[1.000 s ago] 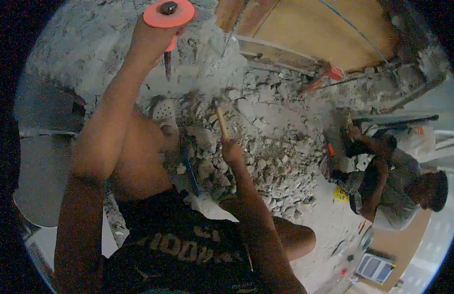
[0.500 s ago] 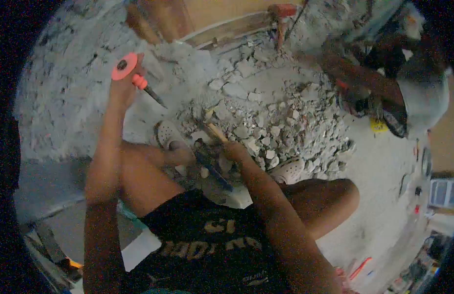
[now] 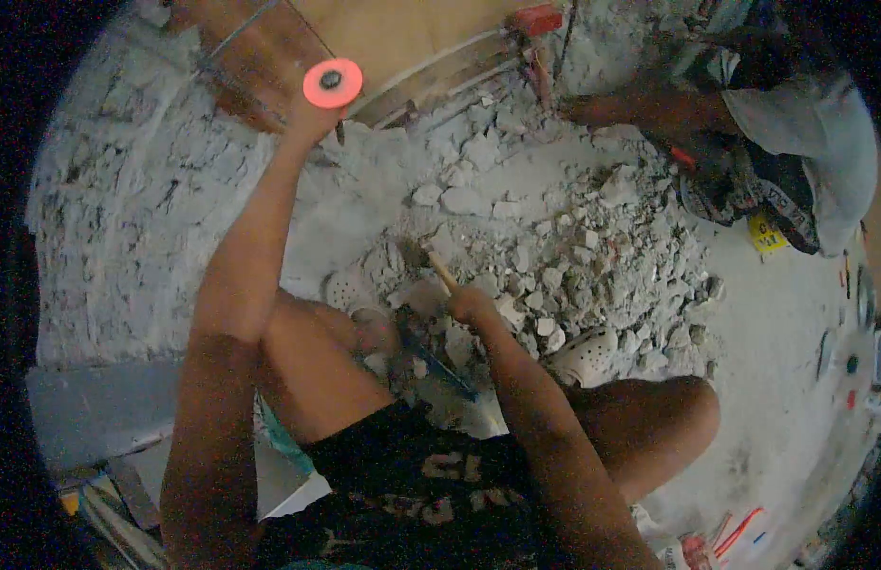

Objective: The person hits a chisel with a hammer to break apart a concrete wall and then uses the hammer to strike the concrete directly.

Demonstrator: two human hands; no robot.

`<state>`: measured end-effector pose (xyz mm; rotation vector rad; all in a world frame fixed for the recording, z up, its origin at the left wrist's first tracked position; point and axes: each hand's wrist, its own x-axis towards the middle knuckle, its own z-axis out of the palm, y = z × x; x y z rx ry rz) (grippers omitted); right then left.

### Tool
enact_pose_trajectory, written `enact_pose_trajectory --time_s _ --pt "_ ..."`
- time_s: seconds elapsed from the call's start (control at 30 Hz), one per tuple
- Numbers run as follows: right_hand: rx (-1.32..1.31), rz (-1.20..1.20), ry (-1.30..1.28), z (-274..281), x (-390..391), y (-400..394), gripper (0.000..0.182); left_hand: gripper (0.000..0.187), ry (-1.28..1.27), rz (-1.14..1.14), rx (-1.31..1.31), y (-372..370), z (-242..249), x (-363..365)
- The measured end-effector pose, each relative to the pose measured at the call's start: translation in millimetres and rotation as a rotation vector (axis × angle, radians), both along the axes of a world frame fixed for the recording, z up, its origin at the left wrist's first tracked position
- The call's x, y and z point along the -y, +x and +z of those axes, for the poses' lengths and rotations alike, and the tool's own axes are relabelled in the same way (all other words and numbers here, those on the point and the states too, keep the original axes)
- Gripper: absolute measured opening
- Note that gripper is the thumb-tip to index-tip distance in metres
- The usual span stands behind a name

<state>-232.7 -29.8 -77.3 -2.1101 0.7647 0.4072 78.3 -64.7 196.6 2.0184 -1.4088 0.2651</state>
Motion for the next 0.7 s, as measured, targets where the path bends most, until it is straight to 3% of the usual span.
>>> enact_pose_trajectory --time_s 0.1,0.23,0.4,0.47,0.53,0.57,0.7 --pt "-0.101 -0.202 0.035 -24 9 3 0.044 0.029 0.037 0.022 -0.015 30 -36 9" --pt "0.022 -0.348 0.183 59 40 18 0.045 0.029 0.143 0.068 -0.043 29 -36 5" --pt "0.195 -0.358 0.024 100 49 38 0.047 0.023 0.057 0.049 -0.007 35 -63 -10" --pt "0.194 -0.465 0.24 116 49 45 0.048 0.02 -0.011 0.013 0.01 38 -63 -20" --pt "0.263 -0.519 0.185 113 41 52 0.048 0.015 -0.064 -0.102 -0.263 30 -41 -36" --pt "0.337 -0.569 0.121 110 39 54 0.049 0.012 -0.107 -0.072 -0.06 12 -23 -42" --pt "0.375 -0.638 0.13 94 37 64 0.048 0.013 -0.194 -0.234 0.227 -11 13 -74"
